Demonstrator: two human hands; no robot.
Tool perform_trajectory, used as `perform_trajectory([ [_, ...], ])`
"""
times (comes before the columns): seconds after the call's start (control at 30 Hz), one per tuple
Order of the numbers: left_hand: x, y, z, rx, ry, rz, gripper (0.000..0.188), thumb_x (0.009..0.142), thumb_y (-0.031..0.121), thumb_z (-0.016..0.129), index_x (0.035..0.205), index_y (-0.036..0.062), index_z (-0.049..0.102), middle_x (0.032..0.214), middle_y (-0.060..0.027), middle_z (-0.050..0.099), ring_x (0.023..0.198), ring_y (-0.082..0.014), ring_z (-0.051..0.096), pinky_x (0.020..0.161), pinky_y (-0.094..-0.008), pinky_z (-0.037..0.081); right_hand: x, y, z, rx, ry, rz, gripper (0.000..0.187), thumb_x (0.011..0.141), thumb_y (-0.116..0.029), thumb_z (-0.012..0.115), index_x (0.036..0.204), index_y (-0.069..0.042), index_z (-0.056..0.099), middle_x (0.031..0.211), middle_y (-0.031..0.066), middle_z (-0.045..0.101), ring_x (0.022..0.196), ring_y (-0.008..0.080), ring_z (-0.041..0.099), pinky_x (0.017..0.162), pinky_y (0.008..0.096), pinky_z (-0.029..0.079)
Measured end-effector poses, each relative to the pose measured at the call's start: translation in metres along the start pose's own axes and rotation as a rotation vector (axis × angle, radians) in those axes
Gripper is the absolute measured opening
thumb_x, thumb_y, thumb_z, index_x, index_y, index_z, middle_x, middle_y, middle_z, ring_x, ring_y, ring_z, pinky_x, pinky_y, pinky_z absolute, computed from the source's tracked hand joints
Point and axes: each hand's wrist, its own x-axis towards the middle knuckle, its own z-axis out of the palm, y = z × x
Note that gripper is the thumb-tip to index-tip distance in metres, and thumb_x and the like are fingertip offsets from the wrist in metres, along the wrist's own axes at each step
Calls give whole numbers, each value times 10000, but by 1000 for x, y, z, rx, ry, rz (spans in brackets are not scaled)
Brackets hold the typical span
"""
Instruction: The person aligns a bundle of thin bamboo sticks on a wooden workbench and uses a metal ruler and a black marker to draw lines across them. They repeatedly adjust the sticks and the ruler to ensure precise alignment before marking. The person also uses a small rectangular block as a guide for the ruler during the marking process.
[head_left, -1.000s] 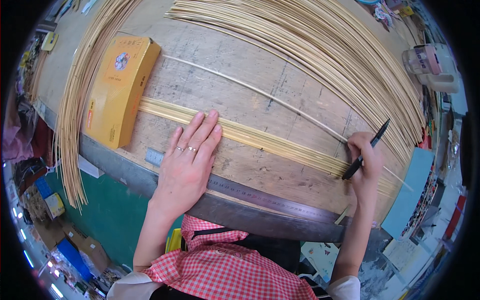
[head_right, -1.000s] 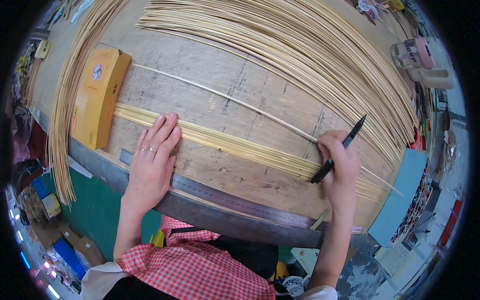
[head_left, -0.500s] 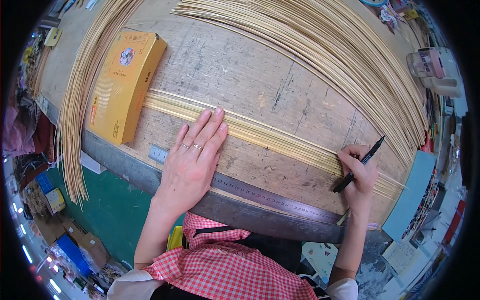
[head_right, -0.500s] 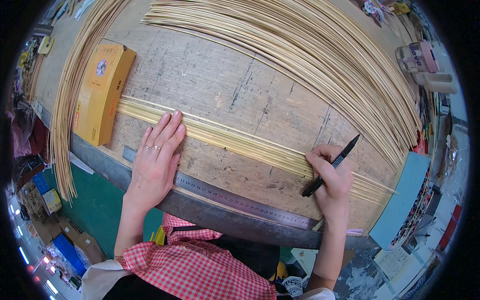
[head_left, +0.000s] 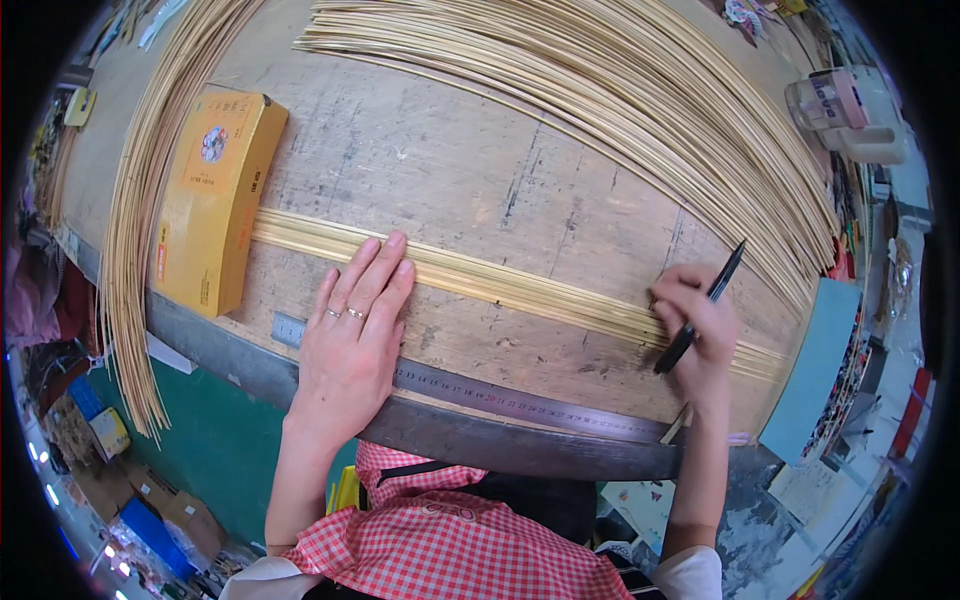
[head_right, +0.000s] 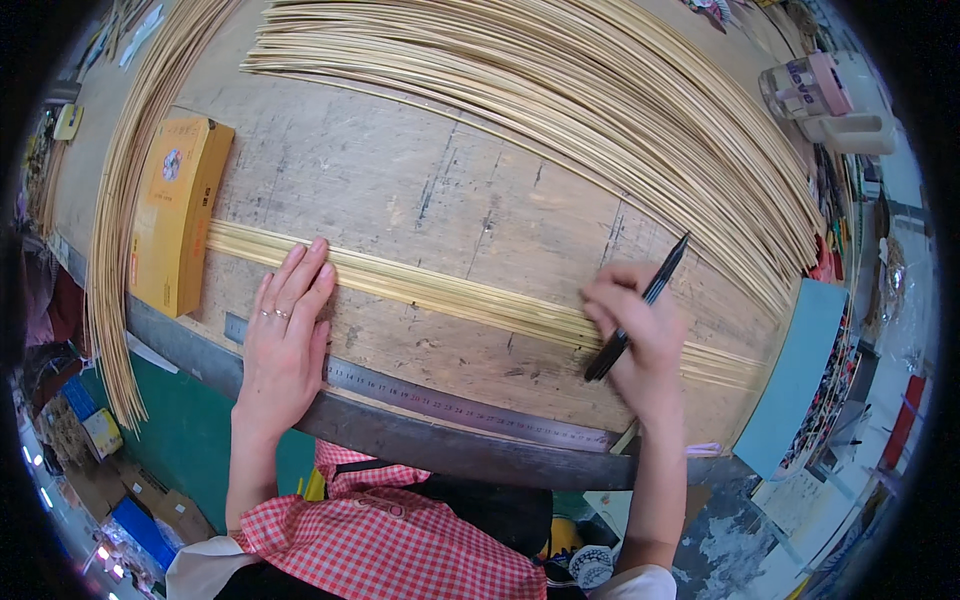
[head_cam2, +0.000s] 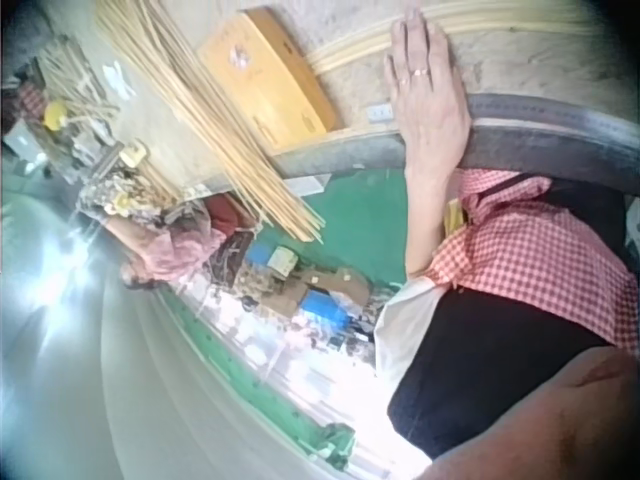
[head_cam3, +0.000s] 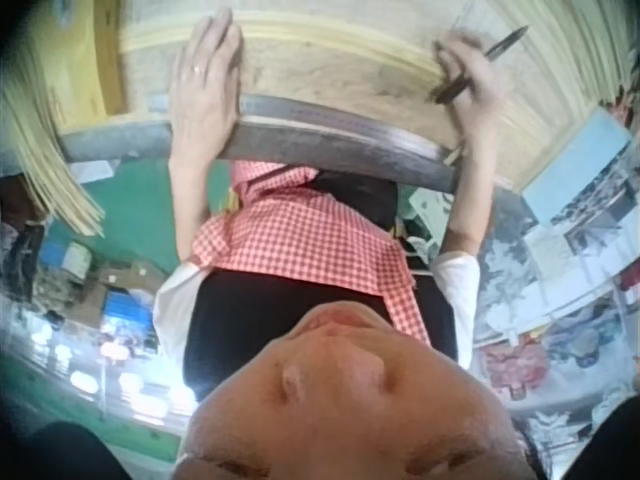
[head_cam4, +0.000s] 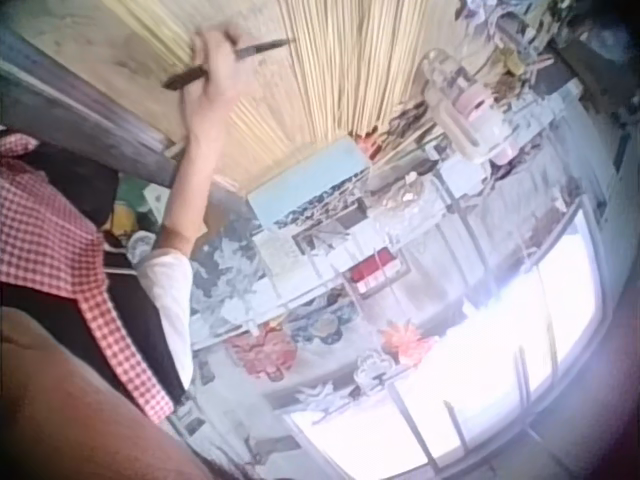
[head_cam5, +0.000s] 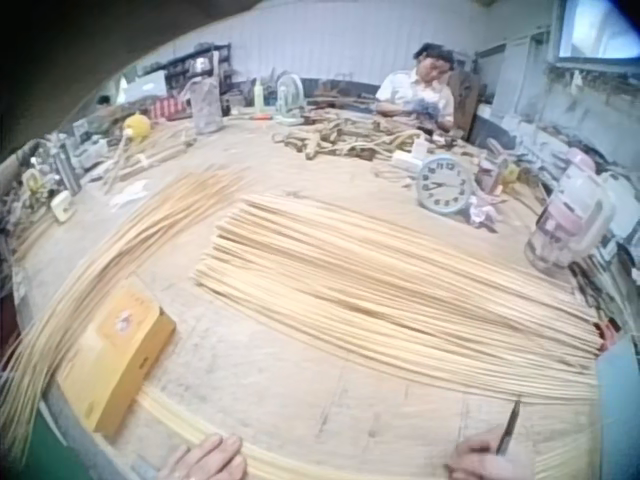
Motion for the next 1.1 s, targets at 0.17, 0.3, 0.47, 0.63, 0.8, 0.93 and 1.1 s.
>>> perform_trajectory([
  [0.17,1,2,0,15,11,8,644,820,-74,617,1439,48,490,1565,-136,444,1461,-360,395,1188,-525,317,37,24,-3,-143,182,106,189,868,29,691,1048,-27,672,1027,144,648,898,320,653,748,366,503],
  [0.3,0,1,-1,-5,16,17,662,815,-78,626,1448,54,486,1563,-133,446,1459,-359,400,1187,-531,317,51,29,-2,-214,99,134,144,871,55,667,984,-5,600,932,141,578,872,304,587,765,385,477],
  [0.47,-1,1,-1,-9,15,-9,658,813,-71,645,1441,59,499,1564,-129,443,1455,-351,411,1172,-542,340,41,25,-7,-71,6,114,160,840,110,581,947,-1,535,865,130,505,803,279,522,731,312,420],
  [0.63,1,-4,-3,-54,24,41,631,822,-33,674,1425,48,509,1554,-128,447,1453,-347,417,1146,-537,382,13,16,-11,36,5,33,149,833,88,630,950,-1,616,845,114,557,750,251,542,700,317,416],
  [0.8,1,-6,0,-33,39,67,612,828,-14,691,1412,43,515,1541,-133,455,1453,-348,416,1147,-536,384,-6,18,-21,18,-48,89,132,794,83,649,901,9,628,801,115,563,701,236,546,648,315,396],
  [0.93,2,-4,0,-37,42,60,523,872,26,662,1378,17,527,1523,-140,467,1439,-339,433,1136,-531,389,-12,17,-30,26,-90,137,145,765,88,622,891,16,621,795,114,562,707,236,558,648,315,400],
  [1.1,3,-7,0,-64,48,75,581,825,-12,700,1380,28,533,1532,-144,454,1443,-350,425,1142,-536,386,-15,15,-36,5,-108,143,198,723,89,583,903,16,619,802,110,560,719,237,568,654,310,411],
])
